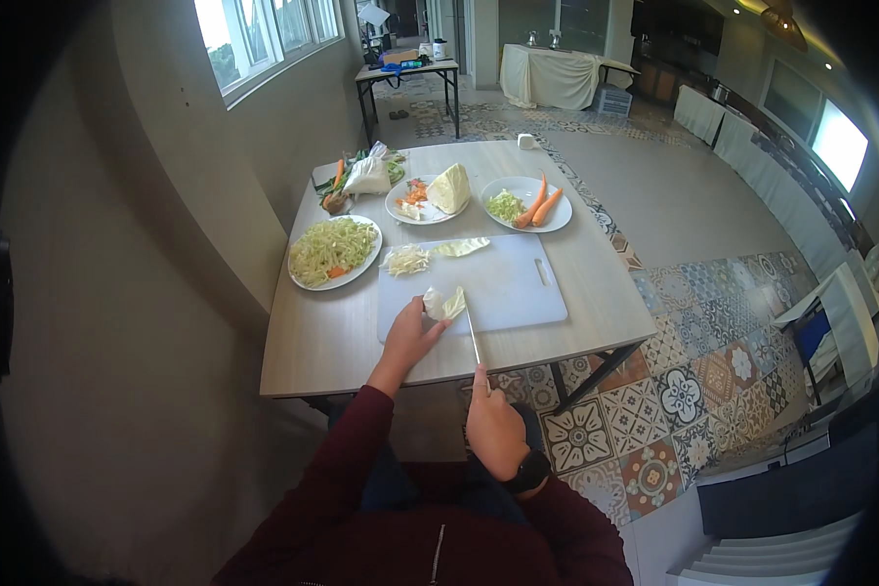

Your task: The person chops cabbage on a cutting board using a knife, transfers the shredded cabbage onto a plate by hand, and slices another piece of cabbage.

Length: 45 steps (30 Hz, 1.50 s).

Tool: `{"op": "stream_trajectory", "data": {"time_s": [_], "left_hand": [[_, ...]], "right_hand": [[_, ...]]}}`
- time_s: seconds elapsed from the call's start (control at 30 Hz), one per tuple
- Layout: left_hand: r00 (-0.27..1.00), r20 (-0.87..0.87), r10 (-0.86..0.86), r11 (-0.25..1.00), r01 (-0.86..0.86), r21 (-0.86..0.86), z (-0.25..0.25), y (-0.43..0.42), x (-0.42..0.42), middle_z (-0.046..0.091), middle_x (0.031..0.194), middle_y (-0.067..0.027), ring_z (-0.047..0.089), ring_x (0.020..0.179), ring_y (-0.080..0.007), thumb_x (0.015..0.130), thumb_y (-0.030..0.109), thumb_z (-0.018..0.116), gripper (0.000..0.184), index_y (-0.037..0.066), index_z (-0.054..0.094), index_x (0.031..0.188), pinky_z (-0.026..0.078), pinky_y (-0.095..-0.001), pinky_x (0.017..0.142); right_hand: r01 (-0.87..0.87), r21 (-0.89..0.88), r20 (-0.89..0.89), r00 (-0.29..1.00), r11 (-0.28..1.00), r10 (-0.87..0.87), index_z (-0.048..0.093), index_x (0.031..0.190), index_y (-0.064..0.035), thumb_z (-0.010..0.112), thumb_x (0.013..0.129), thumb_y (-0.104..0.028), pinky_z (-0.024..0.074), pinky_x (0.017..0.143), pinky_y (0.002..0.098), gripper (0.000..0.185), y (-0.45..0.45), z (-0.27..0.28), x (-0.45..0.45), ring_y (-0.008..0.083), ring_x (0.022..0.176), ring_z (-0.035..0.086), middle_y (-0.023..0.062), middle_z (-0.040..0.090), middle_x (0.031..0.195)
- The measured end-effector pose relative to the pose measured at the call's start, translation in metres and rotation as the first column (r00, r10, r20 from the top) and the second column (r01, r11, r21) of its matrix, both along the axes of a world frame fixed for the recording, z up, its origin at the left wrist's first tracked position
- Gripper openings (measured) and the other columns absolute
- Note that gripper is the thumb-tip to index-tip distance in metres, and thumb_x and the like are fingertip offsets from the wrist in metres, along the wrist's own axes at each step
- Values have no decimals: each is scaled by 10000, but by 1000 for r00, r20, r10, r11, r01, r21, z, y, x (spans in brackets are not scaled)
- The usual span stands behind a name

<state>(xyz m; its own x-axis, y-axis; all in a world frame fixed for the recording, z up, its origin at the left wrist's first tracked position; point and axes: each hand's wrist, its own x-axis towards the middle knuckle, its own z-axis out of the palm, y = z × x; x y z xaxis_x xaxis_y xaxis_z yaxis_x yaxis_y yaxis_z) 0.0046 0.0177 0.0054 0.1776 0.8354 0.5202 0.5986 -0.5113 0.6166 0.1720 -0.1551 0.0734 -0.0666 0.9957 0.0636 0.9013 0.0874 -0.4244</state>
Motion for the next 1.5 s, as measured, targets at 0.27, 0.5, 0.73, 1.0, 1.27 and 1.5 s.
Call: {"op": "stream_trajectory", "data": {"time_s": [0.27,0.5,0.73,1.0,1.27,1.5], "left_hand": [[1000,1,3,1000,-3,31,-2,1,0,621,902,-210,602,873,-397,826,318,765,489,-18,507,1071,482,-458,746],[1000,-11,7,1000,-7,-20,2,-1,0,622,902,-209,603,878,-398,823,338,768,508,-16,508,1077,482,-461,745],[1000,-10,11,1000,-11,-26,3,-1,0,627,914,-215,604,885,-402,822,343,768,515,-19,510,1081,483,-461,752],[1000,-4,13,999,-13,-41,2,-1,0,627,940,-219,603,906,-401,828,334,763,510,-19,507,1092,484,-462,775],[999,42,21,997,-19,-69,2,-3,1,627,973,-229,602,945,-404,841,291,753,484,-14,500,1119,484,-462,795],[995,100,17,990,-2,-141,9,-7,1,630,998,-251,607,954,-424,851,271,744,486,-13,487,1150,489,-460,796]], "right_hand": [[-38,-14,-18,999,999,38,402,1415,57,503,865,-45,517,649,512,568,45,-1,7,420,715,641,257,646,804],[-7,27,1,1000,1000,7,387,1430,45,510,879,-63,514,661,518,576,24,-4,1,425,706,633,253,649,814],[-75,-21,-45,996,997,74,414,1419,37,505,885,-79,520,670,516,554,1,10,28,422,742,643,255,639,799],[-71,39,-106,992,997,75,452,1384,41,502,896,-83,505,679,529,506,4,8,36,439,731,634,271,637,769],[-41,92,-86,995,995,49,481,1373,22,498,883,-91,515,676,537,503,37,3,23,450,723,643,275,647,770],[25,72,-75,997,997,-19,511,1365,-13,514,881,-111,521,681,538,495,31,10,25,446,729,651,276,652,778]]}}
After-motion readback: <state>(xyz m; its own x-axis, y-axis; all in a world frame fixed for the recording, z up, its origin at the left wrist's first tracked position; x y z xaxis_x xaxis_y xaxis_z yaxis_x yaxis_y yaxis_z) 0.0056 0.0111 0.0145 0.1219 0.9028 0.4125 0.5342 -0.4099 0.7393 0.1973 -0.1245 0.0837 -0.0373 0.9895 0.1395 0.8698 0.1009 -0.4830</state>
